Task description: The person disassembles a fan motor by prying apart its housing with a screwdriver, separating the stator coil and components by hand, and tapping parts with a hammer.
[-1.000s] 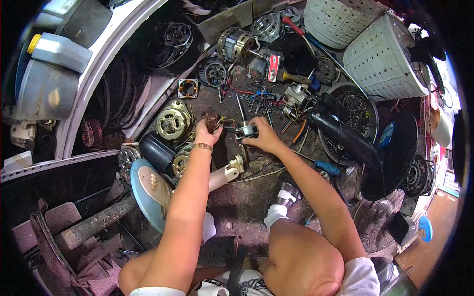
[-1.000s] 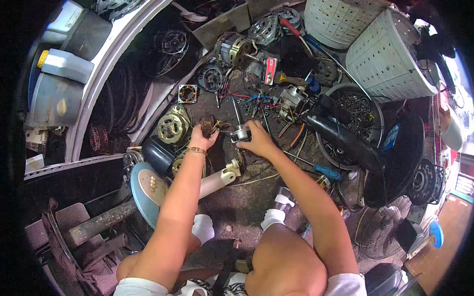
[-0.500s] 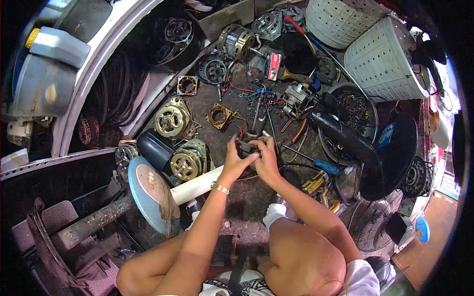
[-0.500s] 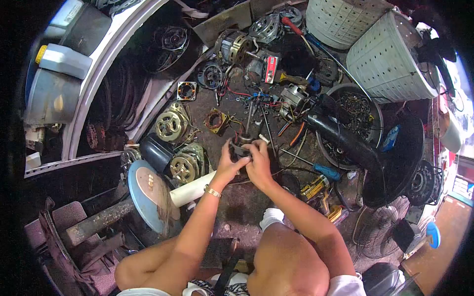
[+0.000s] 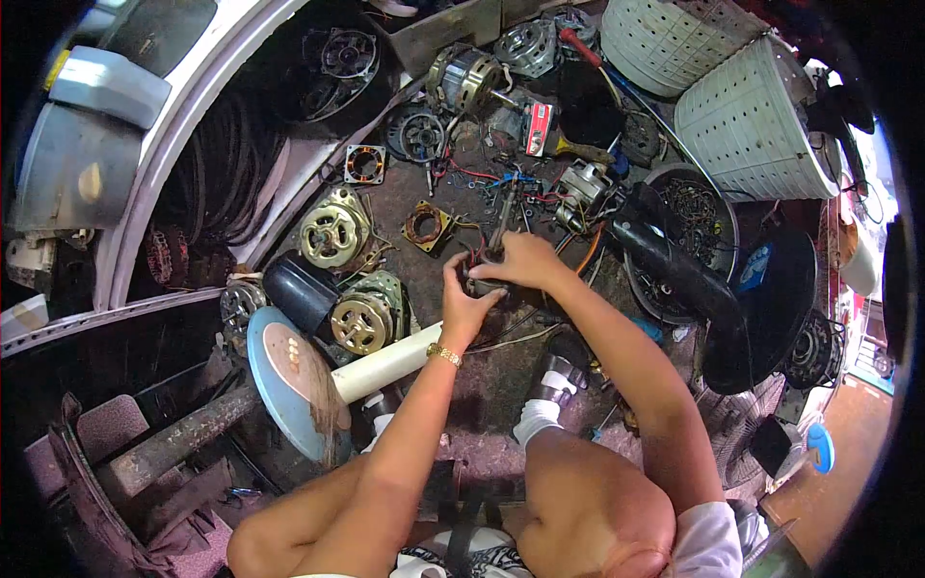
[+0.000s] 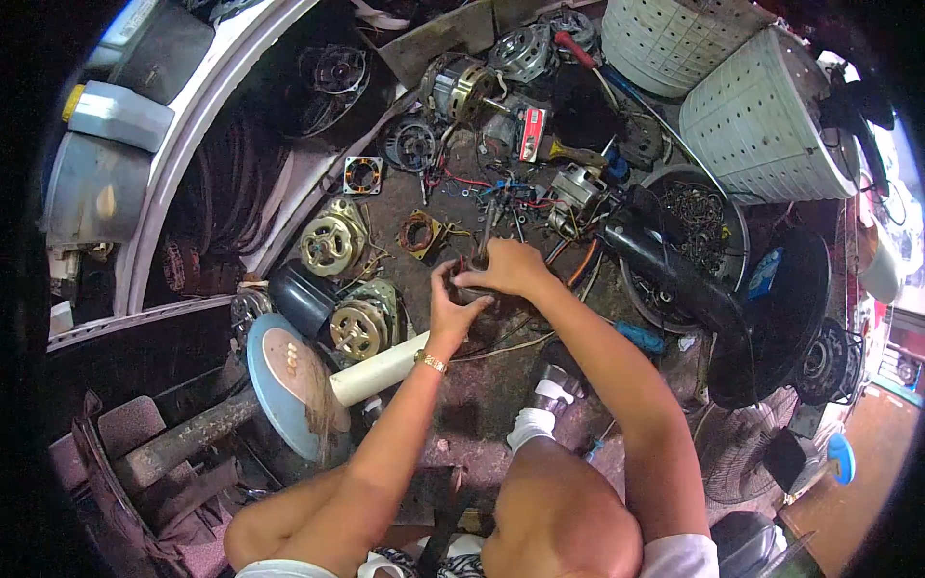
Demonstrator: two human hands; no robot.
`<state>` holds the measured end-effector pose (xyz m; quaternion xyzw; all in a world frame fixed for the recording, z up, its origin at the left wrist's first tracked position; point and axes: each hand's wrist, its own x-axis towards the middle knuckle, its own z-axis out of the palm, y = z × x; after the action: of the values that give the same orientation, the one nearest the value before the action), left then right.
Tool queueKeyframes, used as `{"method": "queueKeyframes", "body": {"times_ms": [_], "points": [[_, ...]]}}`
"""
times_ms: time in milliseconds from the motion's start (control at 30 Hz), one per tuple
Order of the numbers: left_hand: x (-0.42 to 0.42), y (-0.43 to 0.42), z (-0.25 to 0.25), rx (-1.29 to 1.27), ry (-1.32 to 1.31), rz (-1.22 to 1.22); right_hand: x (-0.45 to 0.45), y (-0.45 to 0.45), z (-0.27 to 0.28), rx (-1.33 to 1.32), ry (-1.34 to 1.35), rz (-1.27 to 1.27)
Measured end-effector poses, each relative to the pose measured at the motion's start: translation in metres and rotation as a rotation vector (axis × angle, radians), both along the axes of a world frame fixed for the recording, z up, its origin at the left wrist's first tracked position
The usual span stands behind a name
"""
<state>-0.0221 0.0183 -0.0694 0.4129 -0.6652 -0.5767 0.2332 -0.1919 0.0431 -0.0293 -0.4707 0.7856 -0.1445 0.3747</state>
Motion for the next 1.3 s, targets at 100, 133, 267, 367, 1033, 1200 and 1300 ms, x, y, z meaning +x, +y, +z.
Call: {"method": "queueKeyframes", "body": {"times_ms": [100, 133, 267, 367, 1033, 1200, 1300], "points": [[0.009, -0.007, -0.010, 0.126, 0.016, -0.029, 0.004, -0.009, -0.024, 0.037, -0.128, 0.030], [0.011, -0.008, -0.009, 0.105, -0.024, -0.067, 0.007, -0.009, -0.027, 0.038, -0.130, 0.034], [-0.012, 0.010, 0.016, -0.328, -0.389, -0.066, 0.022, -0.012, -0.012, 0.120, -0.057, -0.087], [-0.028, 0.016, 0.005, -0.357, -0.390, 0.201, 0.025, -0.009, -0.003, 0.065, -0.046, -0.124], [0.003, -0.027, -0.002, -0.015, -0.242, -0.146, -0.018, 0.013, 0.007, -0.532, -0.136, -0.161], [-0.007, -0.039, 0.016, -0.092, -0.340, -0.224, 0.008, -0.007, 0.044, -0.593, 0.690, 0.663], [0.001, -0.049, 0.010, -0.145, -0.346, -0.293, 0.031, -0.019, -0.001, -0.345, 0.759, 0.736]]}}
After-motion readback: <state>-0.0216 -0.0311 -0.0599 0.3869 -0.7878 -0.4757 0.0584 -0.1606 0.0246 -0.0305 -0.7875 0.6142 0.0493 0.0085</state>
